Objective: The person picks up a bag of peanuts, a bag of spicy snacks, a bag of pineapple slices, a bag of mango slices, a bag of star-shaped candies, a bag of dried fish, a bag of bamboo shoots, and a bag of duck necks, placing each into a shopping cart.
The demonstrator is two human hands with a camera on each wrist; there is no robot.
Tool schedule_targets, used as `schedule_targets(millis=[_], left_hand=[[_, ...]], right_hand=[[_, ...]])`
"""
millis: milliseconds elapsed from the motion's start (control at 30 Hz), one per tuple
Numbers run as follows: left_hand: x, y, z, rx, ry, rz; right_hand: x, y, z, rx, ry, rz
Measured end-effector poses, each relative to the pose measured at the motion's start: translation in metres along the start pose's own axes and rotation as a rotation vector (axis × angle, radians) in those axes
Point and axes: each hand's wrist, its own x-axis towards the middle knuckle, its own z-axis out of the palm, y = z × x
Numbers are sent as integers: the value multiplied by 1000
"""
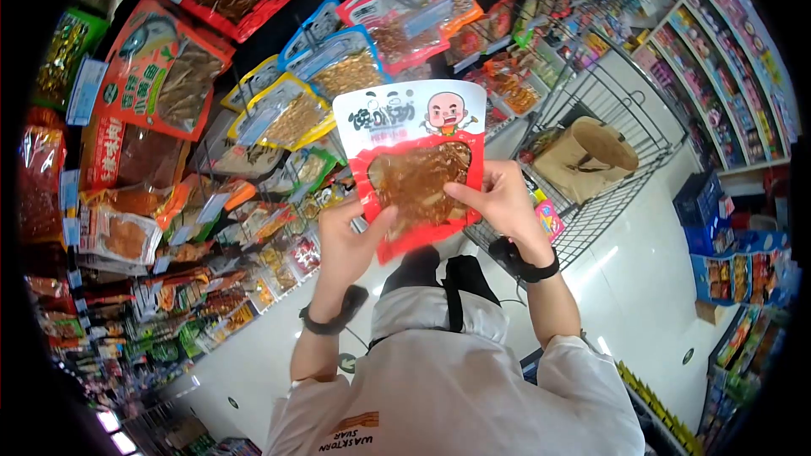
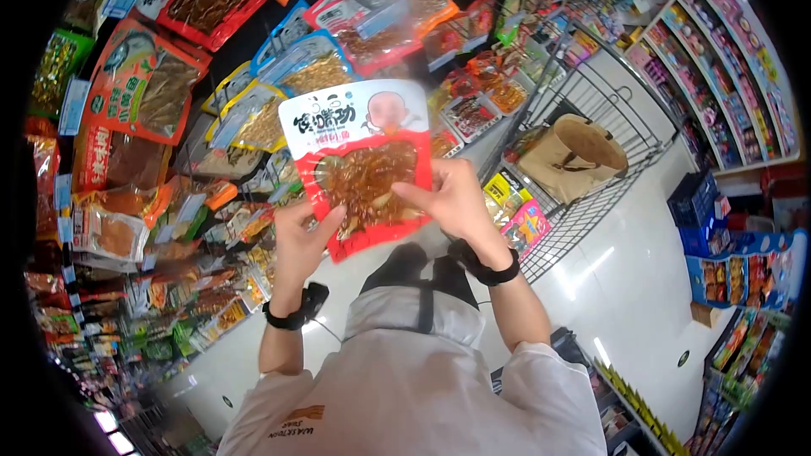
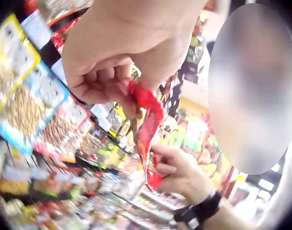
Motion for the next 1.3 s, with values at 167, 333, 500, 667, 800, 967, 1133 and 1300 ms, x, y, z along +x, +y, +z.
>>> schedule_targets(millis=[167,333,500,667,800,967,1133,1300], left_hand=[[-2,-10,5,-328,-117,-108],[-10,-20,-14,-287,-157,-13],[-33,-34,-56,-567,-312,-132],[-52,-73,-93,-662,-433,49],[-66,-89,-110,-702,-470,4],[-81,-105,-111,-721,-540,17],[-88,-101,-104,-738,-635,69],[-96,-99,-89,-740,-640,-43]], right_hand=[[-23,-2,0,45,91,21],[-36,-7,22,58,106,-20],[-50,-12,57,118,-5,-162],[-88,-17,121,499,516,-237],[-82,-26,123,894,-413,-485],[-124,-19,140,632,-110,-503],[-143,-8,174,920,-171,-560],[-200,-12,180,179,323,-457]])
